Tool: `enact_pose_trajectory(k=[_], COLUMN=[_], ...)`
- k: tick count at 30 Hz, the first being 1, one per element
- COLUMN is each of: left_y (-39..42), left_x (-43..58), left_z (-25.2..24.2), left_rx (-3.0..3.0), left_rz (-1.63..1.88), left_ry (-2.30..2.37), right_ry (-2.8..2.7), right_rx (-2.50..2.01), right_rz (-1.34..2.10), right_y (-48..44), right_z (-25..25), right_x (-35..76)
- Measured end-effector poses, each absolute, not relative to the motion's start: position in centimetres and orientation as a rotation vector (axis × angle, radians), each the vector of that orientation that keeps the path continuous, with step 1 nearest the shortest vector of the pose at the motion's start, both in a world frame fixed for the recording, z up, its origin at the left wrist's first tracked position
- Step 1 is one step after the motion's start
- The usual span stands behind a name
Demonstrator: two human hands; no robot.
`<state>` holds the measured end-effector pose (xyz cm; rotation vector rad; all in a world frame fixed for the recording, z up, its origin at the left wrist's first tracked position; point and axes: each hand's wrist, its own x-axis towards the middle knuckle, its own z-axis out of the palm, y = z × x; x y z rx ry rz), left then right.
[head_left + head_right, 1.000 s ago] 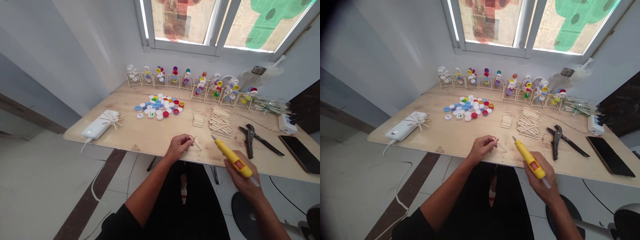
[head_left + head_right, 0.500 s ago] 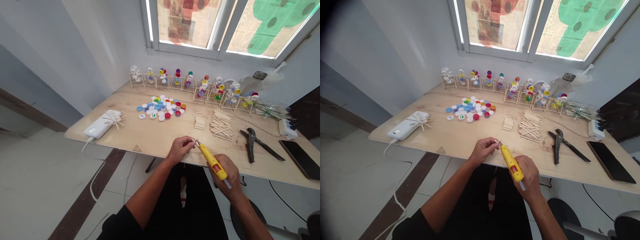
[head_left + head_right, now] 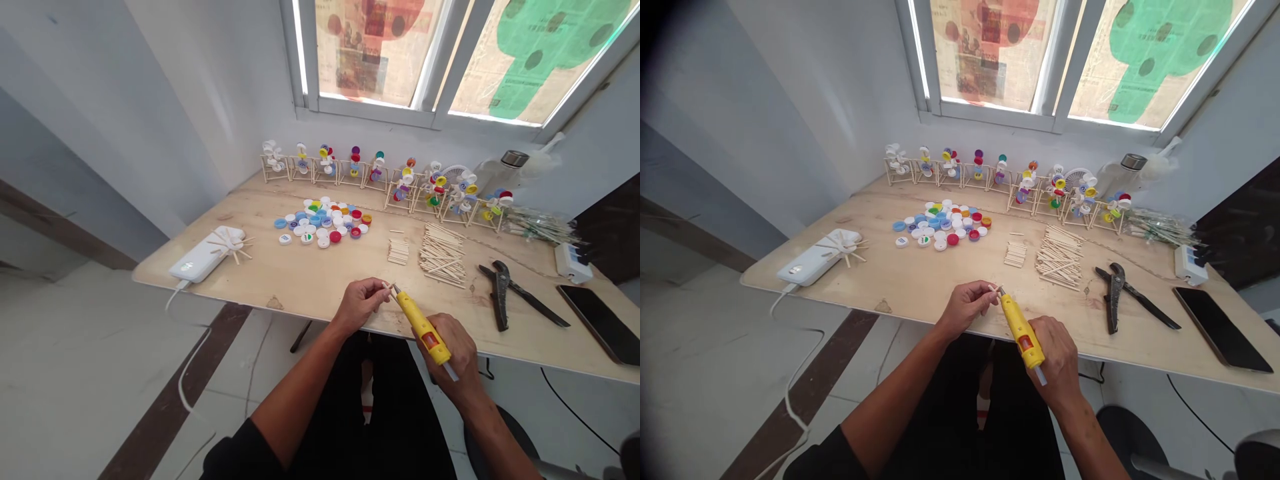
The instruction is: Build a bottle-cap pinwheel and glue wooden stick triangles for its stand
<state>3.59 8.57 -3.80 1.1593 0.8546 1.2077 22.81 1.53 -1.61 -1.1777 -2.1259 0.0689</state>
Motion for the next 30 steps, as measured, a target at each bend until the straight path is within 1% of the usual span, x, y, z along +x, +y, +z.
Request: enact_pose_trajectory(k=[9,30], left_y=[8.50,8.49], left_x=[3.62,3.69], left_z=[-3.70,-3.69], left_rx=[1.117,1.121], left_rz=[1.201,1.223], left_ry=[0.866,0.873], right_ry=[-2.124,-2.150], right_rx=[-1.179,-1.179], right_rz=[0.013,-0.001], right_y=[1.60,1.49], right_z=[-1.56,-1.66], right_x=[22.55,22.71])
